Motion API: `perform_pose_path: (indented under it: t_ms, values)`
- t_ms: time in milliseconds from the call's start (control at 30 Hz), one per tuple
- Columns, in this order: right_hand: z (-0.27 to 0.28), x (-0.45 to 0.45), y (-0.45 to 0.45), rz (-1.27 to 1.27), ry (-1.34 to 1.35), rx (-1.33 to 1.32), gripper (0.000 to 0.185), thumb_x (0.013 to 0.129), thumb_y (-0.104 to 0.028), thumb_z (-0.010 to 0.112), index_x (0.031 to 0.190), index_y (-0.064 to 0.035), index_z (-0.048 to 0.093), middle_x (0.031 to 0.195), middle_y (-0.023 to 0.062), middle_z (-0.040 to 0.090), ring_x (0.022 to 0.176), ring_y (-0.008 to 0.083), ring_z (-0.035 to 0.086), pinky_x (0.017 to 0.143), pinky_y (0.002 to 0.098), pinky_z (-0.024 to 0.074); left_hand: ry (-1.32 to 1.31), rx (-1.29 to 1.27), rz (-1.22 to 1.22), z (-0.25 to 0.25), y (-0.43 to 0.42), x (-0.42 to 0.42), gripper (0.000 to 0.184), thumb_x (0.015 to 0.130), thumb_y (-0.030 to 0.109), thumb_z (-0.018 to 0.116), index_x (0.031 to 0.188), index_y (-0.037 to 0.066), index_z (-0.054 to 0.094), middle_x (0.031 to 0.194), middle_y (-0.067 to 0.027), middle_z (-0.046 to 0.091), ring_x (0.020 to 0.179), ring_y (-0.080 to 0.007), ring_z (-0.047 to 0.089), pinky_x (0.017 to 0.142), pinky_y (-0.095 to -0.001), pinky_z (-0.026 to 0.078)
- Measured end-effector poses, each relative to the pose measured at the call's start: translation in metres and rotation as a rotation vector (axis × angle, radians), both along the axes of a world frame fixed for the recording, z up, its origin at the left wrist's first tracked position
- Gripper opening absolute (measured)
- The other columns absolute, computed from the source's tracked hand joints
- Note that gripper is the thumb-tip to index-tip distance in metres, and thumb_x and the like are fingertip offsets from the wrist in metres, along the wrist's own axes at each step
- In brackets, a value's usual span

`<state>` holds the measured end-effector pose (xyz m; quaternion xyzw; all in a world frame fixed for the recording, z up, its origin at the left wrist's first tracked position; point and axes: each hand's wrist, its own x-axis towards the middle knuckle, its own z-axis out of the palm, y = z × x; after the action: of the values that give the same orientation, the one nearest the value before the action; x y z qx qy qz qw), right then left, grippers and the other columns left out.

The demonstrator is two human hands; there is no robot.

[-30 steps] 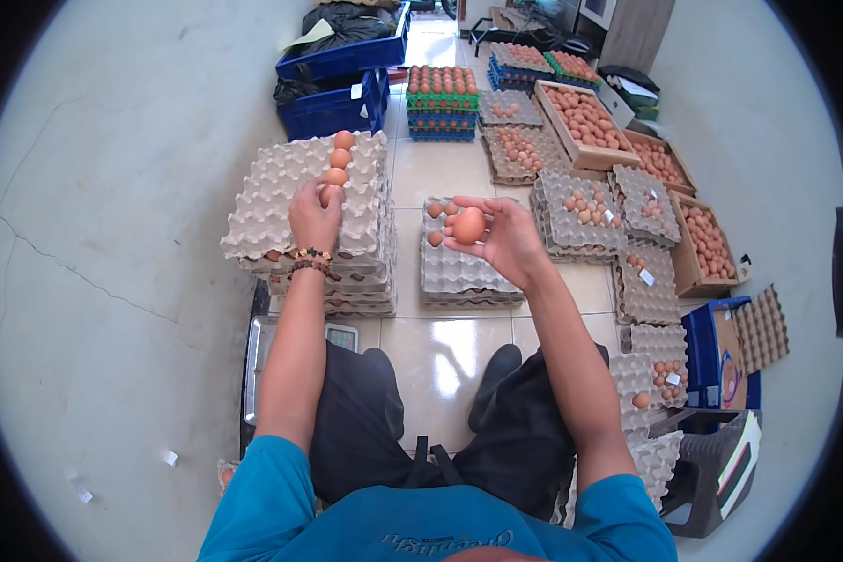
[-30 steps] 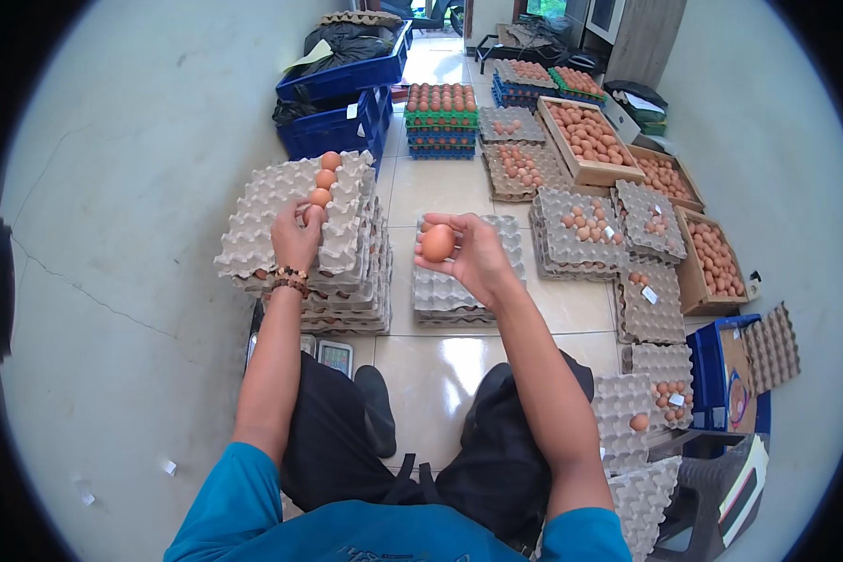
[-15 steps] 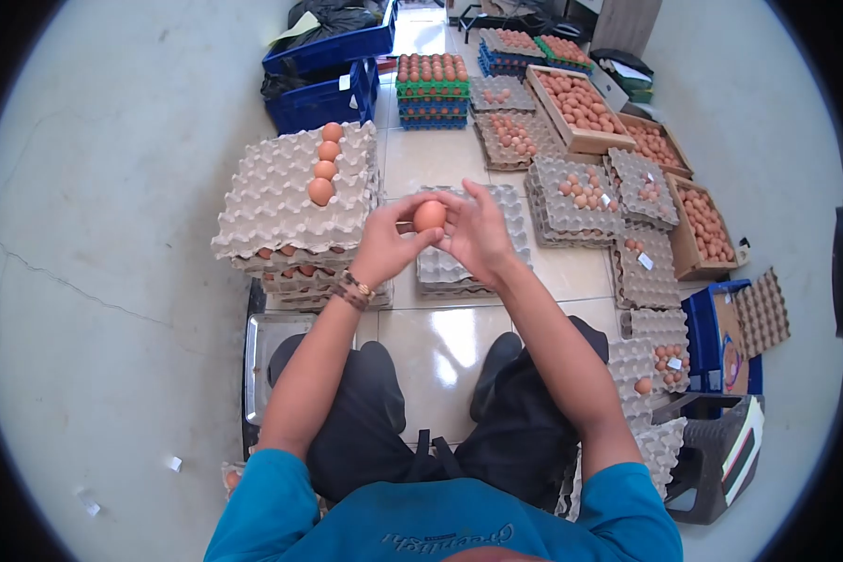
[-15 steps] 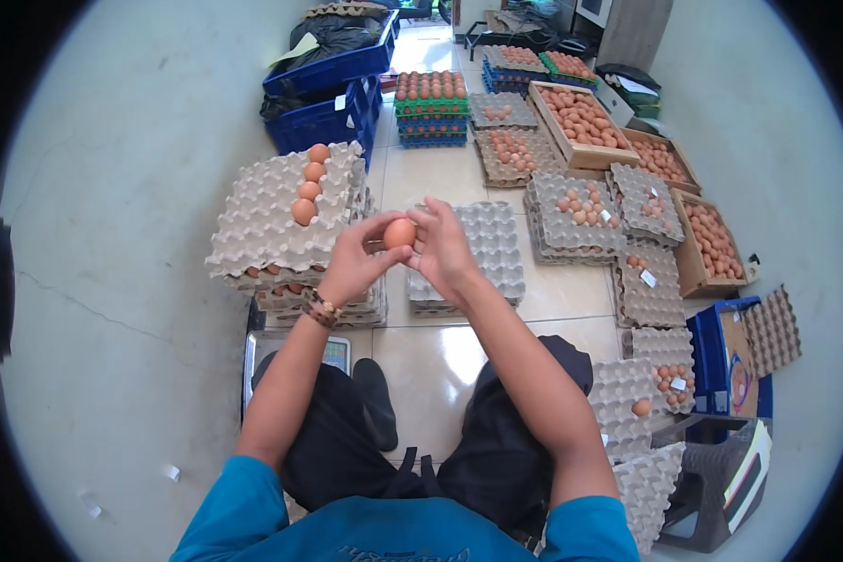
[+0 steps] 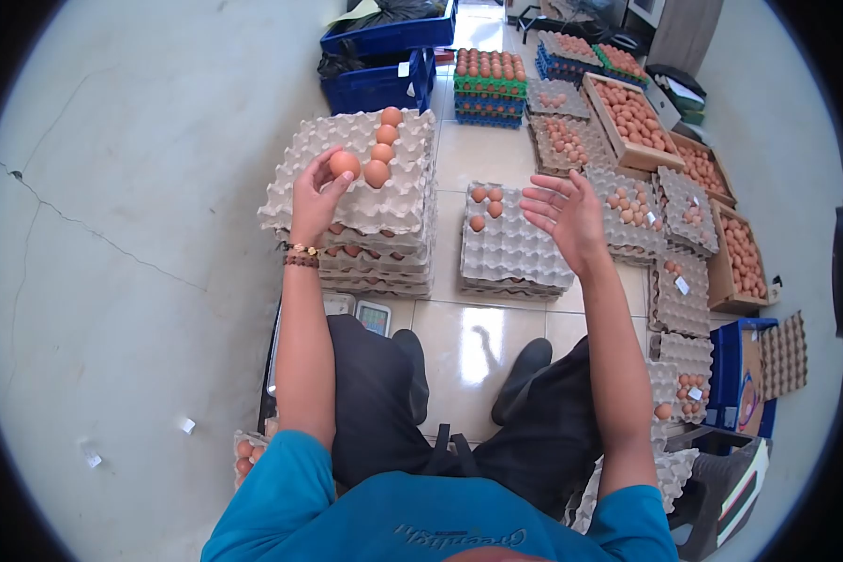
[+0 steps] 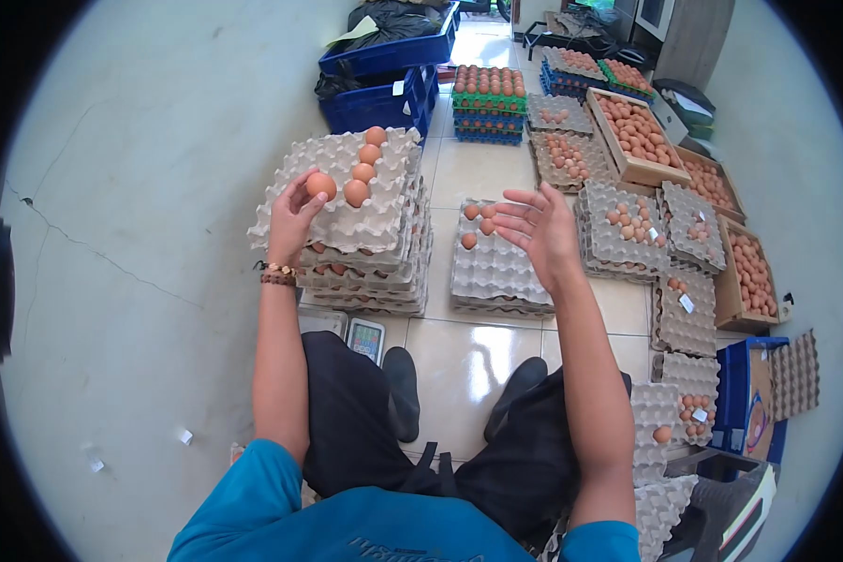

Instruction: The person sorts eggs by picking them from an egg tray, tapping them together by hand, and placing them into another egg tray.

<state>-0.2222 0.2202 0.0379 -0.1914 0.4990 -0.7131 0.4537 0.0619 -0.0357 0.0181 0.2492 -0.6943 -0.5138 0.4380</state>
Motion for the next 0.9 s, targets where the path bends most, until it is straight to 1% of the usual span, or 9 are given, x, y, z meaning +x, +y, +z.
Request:
perform_pose_path:
  t_ms: [133,333,467,567,667,733,767,800,900]
  values:
    - [-0.002,-0.002,-0.001,-0.028,0.050,0.018,0.061,0.100,-0.049,0.036,0.121,0.0042,0.058,0.108,0.0177,0.065,0.096,0.0243,0.065,0.090,0.0368,0.0509,-0.217,-0.280,0.222,-0.020,-0.012,-0.004,0.046,0.084,0.005,0.073,0.128,0.003,0.061,0.109,-0.0110,0.066,0.096,-0.0196,0.067,0.088,-0.0299,0.055]
    - [-0.016,-0.008,-0.008,-0.017,0.114,0.097,0.059,0.099,-0.051,0.040,0.119,0.0000,0.061,0.104,0.0134,0.067,0.092,0.0216,0.066,0.084,0.0341,0.0523,-0.479,-0.511,0.385,-0.033,-0.029,-0.013,0.039,0.081,0.009,0.073,0.119,0.006,0.068,0.102,-0.0153,0.067,0.087,-0.0276,0.068,0.082,-0.0344,0.056]
    - [-0.048,-0.024,-0.029,-0.028,0.247,0.244,0.056,0.098,-0.048,0.039,0.116,-0.0006,0.062,0.098,0.0124,0.068,0.084,0.0208,0.066,0.077,0.0358,0.0534,-0.465,-0.410,0.335,-0.039,-0.034,-0.015,0.037,0.082,0.010,0.071,0.119,0.006,0.070,0.102,-0.0196,0.071,0.091,-0.0292,0.070,0.084,-0.0356,0.056]
    - [-0.110,-0.051,-0.050,0.061,0.379,0.480,0.047,0.097,-0.045,0.048,0.114,-0.0043,0.064,0.094,0.0094,0.068,0.082,0.0181,0.067,0.074,0.0344,0.0544,-0.455,-0.326,0.326,-0.030,-0.032,-0.016,0.038,0.082,0.009,0.070,0.120,0.006,0.070,0.104,-0.0219,0.072,0.094,-0.0290,0.072,0.086,-0.0352,0.055]
    - [-0.187,-0.069,-0.072,0.113,0.560,0.734,0.038,0.084,-0.029,0.061,0.112,-0.0042,0.064,0.090,0.0141,0.070,0.083,0.0244,0.071,0.076,0.0415,0.0565,-0.463,-0.276,0.335,-0.030,-0.034,-0.016,0.037,0.082,0.010,0.069,0.118,0.002,0.069,0.106,-0.0222,0.071,0.093,-0.0305,0.072,0.085,-0.0369,0.056]
    - [-0.225,-0.070,-0.097,0.200,0.991,0.798,0.033,0.079,-0.022,0.066,0.109,-0.0072,0.066,0.096,0.0150,0.070,0.090,0.0275,0.071,0.081,0.0427,0.0564,-0.521,-0.347,0.429,-0.021,-0.025,-0.019,0.039,0.082,0.012,0.069,0.119,0.002,0.069,0.109,-0.0218,0.070,0.095,-0.0317,0.070,0.086,-0.0378,0.055]
    - [-0.236,-0.066,-0.108,0.246,1.205,0.826,0.032,0.077,-0.018,0.068,0.107,-0.0087,0.066,0.100,0.0154,0.071,0.094,0.0291,0.071,0.083,0.0433,0.0563,-0.552,-0.380,0.474,-0.017,-0.017,-0.022,0.040,0.082,0.013,0.068,0.120,0.002,0.068,0.110,-0.0216,0.070,0.095,-0.0323,0.070,0.086,-0.0383,0.054]
    - [-0.237,-0.056,-0.117,0.272,1.275,0.834,0.030,0.076,-0.017,0.069,0.105,-0.0095,0.066,0.102,0.0151,0.070,0.096,0.0303,0.070,0.083,0.0436,0.0560,-0.546,-0.438,0.495,-0.016,-0.014,-0.023,0.042,0.081,0.015,0.068,0.121,0.004,0.067,0.117,-0.0194,0.066,0.101,-0.0334,0.066,0.088,-0.0389,0.053]
    - [-0.236,-0.033,-0.149,0.326,1.437,0.861,0.026,0.075,-0.015,0.071,0.100,-0.0102,0.067,0.107,0.0140,0.069,0.102,0.0325,0.068,0.085,0.0442,0.0553,-0.447,-0.610,0.586,0.003,0.006,-0.036,0.040,0.082,0.013,0.066,0.121,0.005,0.066,0.120,-0.0163,0.062,0.105,-0.0333,0.064,0.090,-0.0391,0.051]
